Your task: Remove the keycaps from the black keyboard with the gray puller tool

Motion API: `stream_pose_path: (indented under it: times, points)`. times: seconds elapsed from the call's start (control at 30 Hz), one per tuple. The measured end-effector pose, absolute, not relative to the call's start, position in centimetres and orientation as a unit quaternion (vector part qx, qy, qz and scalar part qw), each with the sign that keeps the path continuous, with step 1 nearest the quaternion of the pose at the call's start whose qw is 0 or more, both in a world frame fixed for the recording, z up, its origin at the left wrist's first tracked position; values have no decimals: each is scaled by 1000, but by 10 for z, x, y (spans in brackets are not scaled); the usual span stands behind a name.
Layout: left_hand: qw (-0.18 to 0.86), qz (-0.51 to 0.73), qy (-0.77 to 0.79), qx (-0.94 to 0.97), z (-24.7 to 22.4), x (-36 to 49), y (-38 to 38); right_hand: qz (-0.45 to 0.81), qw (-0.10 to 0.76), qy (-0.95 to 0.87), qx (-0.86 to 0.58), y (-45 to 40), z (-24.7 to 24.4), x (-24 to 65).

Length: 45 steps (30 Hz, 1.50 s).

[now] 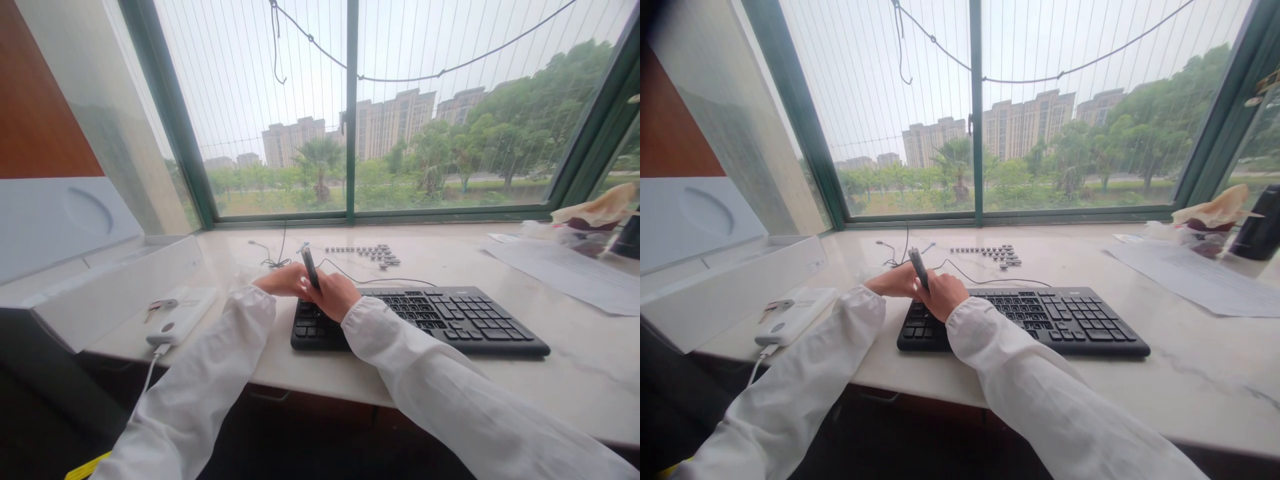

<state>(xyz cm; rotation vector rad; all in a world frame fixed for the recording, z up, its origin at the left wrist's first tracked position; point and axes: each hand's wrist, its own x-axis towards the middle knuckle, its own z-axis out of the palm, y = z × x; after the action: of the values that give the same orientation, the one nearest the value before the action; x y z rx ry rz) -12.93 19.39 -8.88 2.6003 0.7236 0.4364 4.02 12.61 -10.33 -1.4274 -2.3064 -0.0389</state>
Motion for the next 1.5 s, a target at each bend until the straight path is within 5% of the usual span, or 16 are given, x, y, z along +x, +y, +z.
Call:
stream_pose_path:
  times: [0.4,1.33,1.5]
  points:
    - [245,168,269,916,-95,-132,196,-59,229,-819,-522,128,-113,37]
    - [85,125,238,959,-89,-123,194,-86,233,-831,-497,123,-114,35]
    - [95,152,242,954,-85,-121,186,-88,298,-836,-452,114,-100,32]
